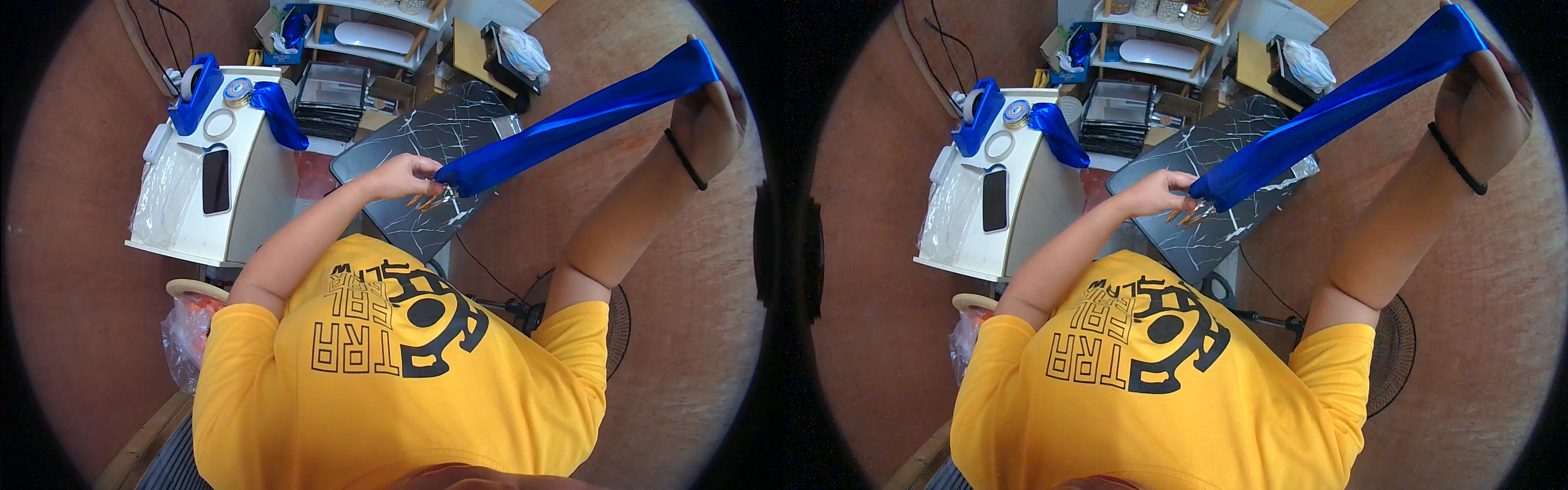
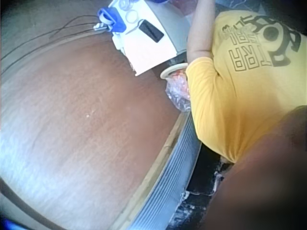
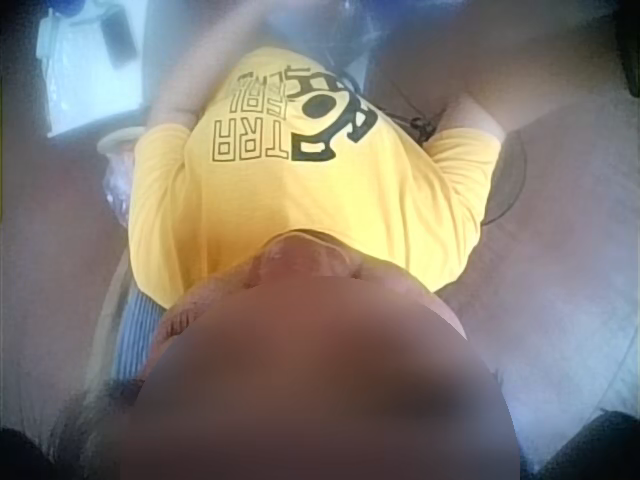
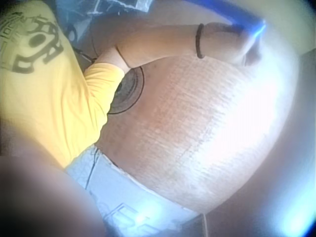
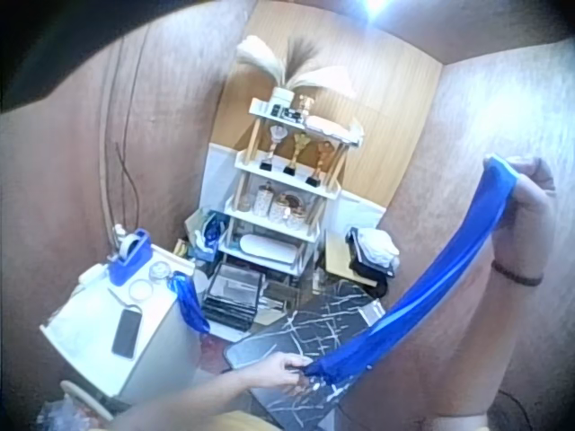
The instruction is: The person threads a blue ribbon through a medal, folds and adjusts the ribbon ends, and then places the assembled medal on a table. The person then picks up a phone and scissors and walks to a desk where they place the items down.
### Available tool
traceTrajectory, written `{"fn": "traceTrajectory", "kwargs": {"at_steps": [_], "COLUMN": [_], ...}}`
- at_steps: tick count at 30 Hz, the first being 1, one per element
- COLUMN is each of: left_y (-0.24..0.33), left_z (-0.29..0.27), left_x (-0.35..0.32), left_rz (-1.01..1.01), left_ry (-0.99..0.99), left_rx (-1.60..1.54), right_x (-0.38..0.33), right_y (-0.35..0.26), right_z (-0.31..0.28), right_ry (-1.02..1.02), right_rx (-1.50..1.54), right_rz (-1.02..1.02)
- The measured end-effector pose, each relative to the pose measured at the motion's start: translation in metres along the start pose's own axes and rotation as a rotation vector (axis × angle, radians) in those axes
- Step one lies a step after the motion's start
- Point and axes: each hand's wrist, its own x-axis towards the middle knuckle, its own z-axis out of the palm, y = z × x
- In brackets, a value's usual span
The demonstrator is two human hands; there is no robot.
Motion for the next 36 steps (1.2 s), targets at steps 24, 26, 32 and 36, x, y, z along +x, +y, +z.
{"fn": "traceTrajectory", "kwargs": {"at_steps": [24,26,32,36], "left_y": [0.005,0.005,0.014,0.019], "left_z": [-0.014,-0.013,-0.017,-0.006], "left_x": [-0.019,-0.020,-0.031,-0.034], "left_rz": [-0.202,-0.149,-0.067,0.040], "left_ry": [-0.119,-0.065,0.022,0.196], "left_rx": [-0.157,-0.110,-0.148,0.132], "right_x": [0.001,0.001,0.001,0.000], "right_y": [0.003,0.002,0.000,-0.001], "right_z": [0.014,0.013,0.009,0.007], "right_ry": [0.183,0.185,0.189,0.196], "right_rx": [-0.182,-0.182,-0.189,-0.196], "right_rz": [-0.066,-0.068,-0.068,-0.066]}}
